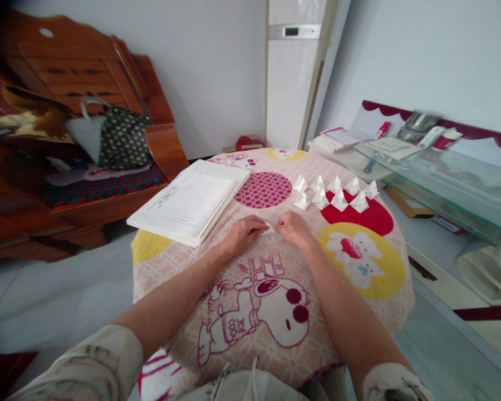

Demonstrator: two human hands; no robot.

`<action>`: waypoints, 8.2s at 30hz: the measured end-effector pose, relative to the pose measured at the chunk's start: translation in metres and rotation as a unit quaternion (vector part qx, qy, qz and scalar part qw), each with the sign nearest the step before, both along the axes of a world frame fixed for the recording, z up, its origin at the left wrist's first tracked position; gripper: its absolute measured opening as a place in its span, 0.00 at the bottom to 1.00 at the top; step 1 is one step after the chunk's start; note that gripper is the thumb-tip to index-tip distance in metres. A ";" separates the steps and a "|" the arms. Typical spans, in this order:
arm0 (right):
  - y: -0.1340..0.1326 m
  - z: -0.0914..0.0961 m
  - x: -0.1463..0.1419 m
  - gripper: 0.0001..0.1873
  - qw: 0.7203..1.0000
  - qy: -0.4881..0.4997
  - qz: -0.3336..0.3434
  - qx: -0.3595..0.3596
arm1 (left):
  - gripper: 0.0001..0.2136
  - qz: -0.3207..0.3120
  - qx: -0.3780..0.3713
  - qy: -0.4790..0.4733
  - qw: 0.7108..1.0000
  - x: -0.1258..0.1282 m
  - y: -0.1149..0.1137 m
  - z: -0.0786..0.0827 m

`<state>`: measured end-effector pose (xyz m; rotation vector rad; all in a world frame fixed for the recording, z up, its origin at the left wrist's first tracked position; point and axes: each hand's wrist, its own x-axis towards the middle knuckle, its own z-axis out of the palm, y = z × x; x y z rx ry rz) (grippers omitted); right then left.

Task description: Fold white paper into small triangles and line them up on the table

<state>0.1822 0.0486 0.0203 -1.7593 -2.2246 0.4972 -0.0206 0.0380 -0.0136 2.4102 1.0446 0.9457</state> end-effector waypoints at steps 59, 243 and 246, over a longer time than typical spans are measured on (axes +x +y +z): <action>-0.009 0.009 -0.037 0.05 0.994 0.104 -0.028 -0.017 | 0.21 -0.012 -0.047 0.056 0.997 -0.022 0.011 0.011; -0.017 -0.018 -0.031 0.09 0.928 0.279 0.025 0.245 | 0.23 0.053 -0.498 -0.401 0.767 0.020 0.006 0.022; -0.016 -0.020 -0.031 0.11 0.919 0.284 0.044 0.270 | 0.22 0.052 -0.529 -0.396 0.749 0.019 0.006 0.023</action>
